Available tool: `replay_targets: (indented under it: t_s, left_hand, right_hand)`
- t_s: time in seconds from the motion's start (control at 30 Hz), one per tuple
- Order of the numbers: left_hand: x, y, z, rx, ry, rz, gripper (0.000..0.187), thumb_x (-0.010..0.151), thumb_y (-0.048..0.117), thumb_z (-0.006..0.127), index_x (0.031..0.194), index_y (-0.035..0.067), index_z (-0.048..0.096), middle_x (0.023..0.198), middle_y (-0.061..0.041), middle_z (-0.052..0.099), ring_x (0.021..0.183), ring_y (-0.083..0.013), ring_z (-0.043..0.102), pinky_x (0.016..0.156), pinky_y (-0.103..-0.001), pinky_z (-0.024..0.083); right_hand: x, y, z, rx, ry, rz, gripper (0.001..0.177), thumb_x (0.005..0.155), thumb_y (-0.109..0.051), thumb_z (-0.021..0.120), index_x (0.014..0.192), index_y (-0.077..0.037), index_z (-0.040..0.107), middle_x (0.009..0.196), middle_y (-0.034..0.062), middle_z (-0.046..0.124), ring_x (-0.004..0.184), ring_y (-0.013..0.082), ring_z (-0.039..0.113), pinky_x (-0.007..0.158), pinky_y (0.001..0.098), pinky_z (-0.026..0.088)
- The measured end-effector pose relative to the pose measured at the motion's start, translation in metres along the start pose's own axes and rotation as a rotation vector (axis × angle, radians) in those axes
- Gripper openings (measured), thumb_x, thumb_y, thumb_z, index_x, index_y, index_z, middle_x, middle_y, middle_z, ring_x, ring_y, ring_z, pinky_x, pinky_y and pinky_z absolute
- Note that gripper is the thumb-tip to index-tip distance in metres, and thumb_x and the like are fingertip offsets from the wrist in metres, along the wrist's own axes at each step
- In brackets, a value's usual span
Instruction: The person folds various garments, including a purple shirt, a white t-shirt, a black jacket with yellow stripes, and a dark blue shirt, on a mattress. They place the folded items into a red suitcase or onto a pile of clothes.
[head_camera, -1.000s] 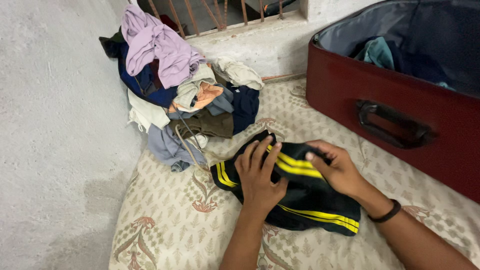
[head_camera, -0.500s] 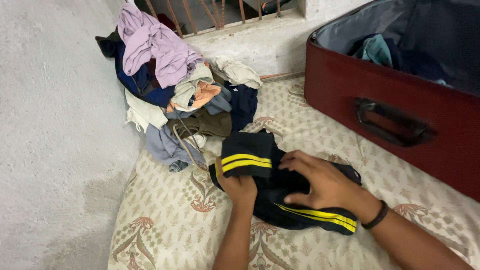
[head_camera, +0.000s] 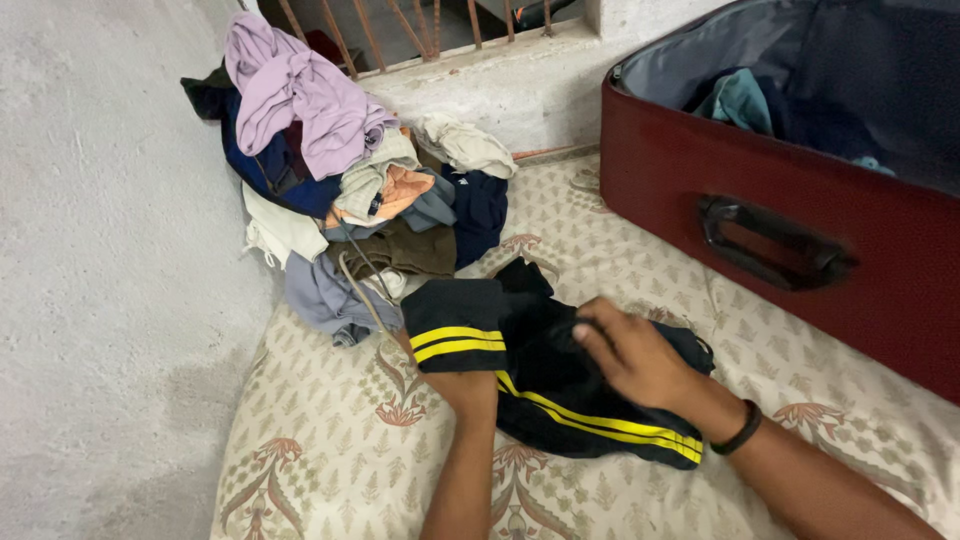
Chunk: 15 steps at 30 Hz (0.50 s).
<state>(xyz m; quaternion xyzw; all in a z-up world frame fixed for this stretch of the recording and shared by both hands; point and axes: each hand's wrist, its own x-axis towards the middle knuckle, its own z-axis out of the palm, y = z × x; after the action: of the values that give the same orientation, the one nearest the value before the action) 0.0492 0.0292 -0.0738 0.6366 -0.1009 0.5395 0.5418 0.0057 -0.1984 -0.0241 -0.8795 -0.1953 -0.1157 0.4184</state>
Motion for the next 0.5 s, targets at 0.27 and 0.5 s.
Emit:
replay_targets:
  t_s: [0.27,0.5]
  left_hand:
    - [0.002,0.002,0.004,-0.098,0.223,-0.036,0.075,0.092,0.02,0.075,0.149,-0.002,0.033,0.138,-0.013,0.053,0.126,-0.0238,0.057,0.114,-0.039,0.046]
    - [0.012,0.011,-0.001,0.113,0.202,-0.081,0.071,0.095,0.008,0.064,0.154,-0.006,0.027,0.14,-0.021,0.048,0.132,-0.032,0.053,0.122,-0.043,0.038]
  right_hand:
    - [0.003,0.032,0.001,0.728,0.518,-0.233,0.017,0.113,-0.012,0.048,0.128,-0.003,0.048,0.102,0.0008,0.06,0.088,0.0072,0.053,0.081,0.0251,0.046]
    - [-0.004,0.004,0.004,0.373,0.554,-0.483,0.051,0.107,-0.001,0.049,0.151,0.0,0.023,0.143,0.0154,0.044,0.135,0.0185,0.046,0.118,0.0333,0.036]
